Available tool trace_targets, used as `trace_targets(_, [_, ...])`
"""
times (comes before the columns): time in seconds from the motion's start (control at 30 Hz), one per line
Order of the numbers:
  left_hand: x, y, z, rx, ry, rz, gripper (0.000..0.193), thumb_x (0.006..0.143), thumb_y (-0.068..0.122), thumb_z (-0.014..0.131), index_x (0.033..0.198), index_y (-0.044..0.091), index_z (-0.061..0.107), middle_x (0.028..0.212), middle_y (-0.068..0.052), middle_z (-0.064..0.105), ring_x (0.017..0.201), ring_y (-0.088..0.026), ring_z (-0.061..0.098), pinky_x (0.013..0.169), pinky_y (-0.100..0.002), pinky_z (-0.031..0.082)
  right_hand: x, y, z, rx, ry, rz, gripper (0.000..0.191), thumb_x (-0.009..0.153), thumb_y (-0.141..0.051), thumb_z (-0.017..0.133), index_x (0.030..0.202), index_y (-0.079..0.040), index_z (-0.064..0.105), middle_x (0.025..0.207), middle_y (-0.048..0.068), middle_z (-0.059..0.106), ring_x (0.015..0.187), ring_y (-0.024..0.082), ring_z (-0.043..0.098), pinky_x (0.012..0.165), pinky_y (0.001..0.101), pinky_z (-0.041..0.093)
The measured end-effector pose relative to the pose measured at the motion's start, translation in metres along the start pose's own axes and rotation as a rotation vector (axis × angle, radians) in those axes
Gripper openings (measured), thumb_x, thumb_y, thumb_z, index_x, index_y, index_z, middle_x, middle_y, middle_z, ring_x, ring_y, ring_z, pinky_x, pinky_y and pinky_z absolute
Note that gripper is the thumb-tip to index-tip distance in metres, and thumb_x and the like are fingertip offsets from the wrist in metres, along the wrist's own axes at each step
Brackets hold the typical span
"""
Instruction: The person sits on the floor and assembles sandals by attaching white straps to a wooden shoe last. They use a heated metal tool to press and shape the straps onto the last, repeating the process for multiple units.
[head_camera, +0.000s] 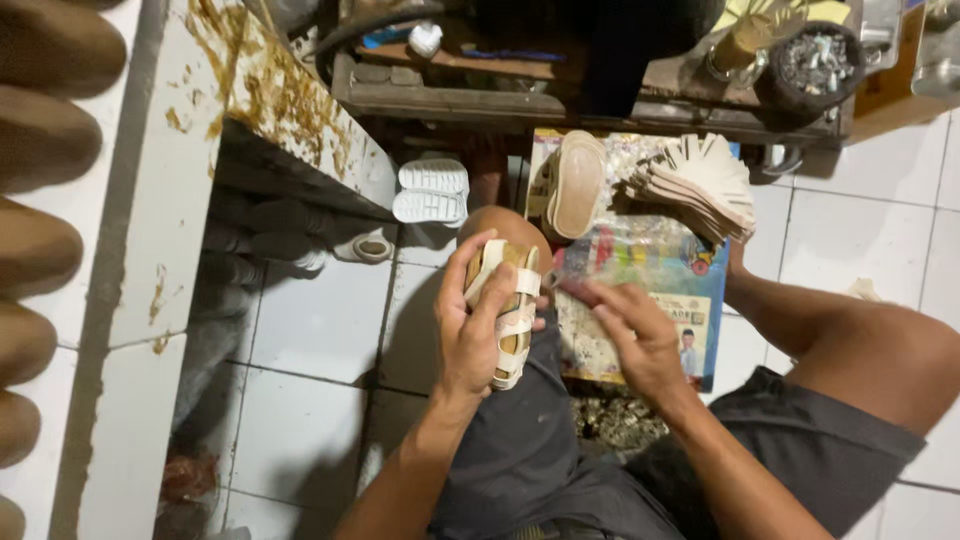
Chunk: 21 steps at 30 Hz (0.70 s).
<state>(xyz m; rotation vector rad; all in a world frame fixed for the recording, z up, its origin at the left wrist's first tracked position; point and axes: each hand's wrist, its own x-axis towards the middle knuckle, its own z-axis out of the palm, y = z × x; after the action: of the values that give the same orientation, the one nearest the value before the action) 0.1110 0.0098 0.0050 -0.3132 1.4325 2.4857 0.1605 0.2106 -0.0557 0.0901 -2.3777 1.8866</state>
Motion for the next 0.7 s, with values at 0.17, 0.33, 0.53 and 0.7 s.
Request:
trace_targets(0.17, [-0.009,0.02,0.001,0.312,-0.465,-0.179,0.069,0.097,0.025,0.067,0.155,0.009,0.034,0.115,-0.021,0.065,0.086,-0.021,0.07,0.066,-0.03,0.059,-0.015,0.014,-0.03,1.118,-0.155,0.392,0.059,0.096,-0.034,0.075,0.134,0.011,0.069,0.087,0.008,0.067,0.07,0.012,0.059,0.059,0.0236,0.049])
trace_targets(0.33, [-0.02,0.046,0.013,0.114,-0.2,-0.153,0.059,0.1,0.043,0.053,0.137,-0.003,0.056,0.128,-0.015,0.068,0.102,-0.03,0.072,0.083,-0.042,0.063,-0.034,0.014,-0.036,0.75,-0.084,0.507,0.053,0.074,-0.023,0.091,0.108,0.009,0.066,0.092,0.009,0.069,0.076,0.016,0.065,0.068,0.0342,0.054])
trace_targets(0.53, [-0.038,0.039,0.057,-0.359,-0.138,0.116,0.077,0.11,0.062,0.035,0.138,-0.006,0.058,0.126,-0.019,0.068,0.114,-0.025,0.066,0.1,-0.04,0.054,-0.047,-0.029,-0.002,-0.078,0.207,0.234,0.036,0.07,-0.012,0.089,0.1,0.002,0.074,0.085,0.01,0.076,0.073,0.02,0.073,0.068,0.035,0.058])
trace_targets(0.7, [-0.033,0.04,0.074,-0.369,-0.275,0.096,0.078,0.099,0.068,0.028,0.135,0.004,0.056,0.115,-0.016,0.07,0.103,-0.024,0.07,0.094,-0.04,0.058,-0.035,-0.079,0.013,0.175,0.243,-0.145,0.05,0.08,-0.009,0.083,0.123,0.002,0.061,0.113,0.014,0.068,0.101,0.021,0.067,0.087,0.0337,0.056])
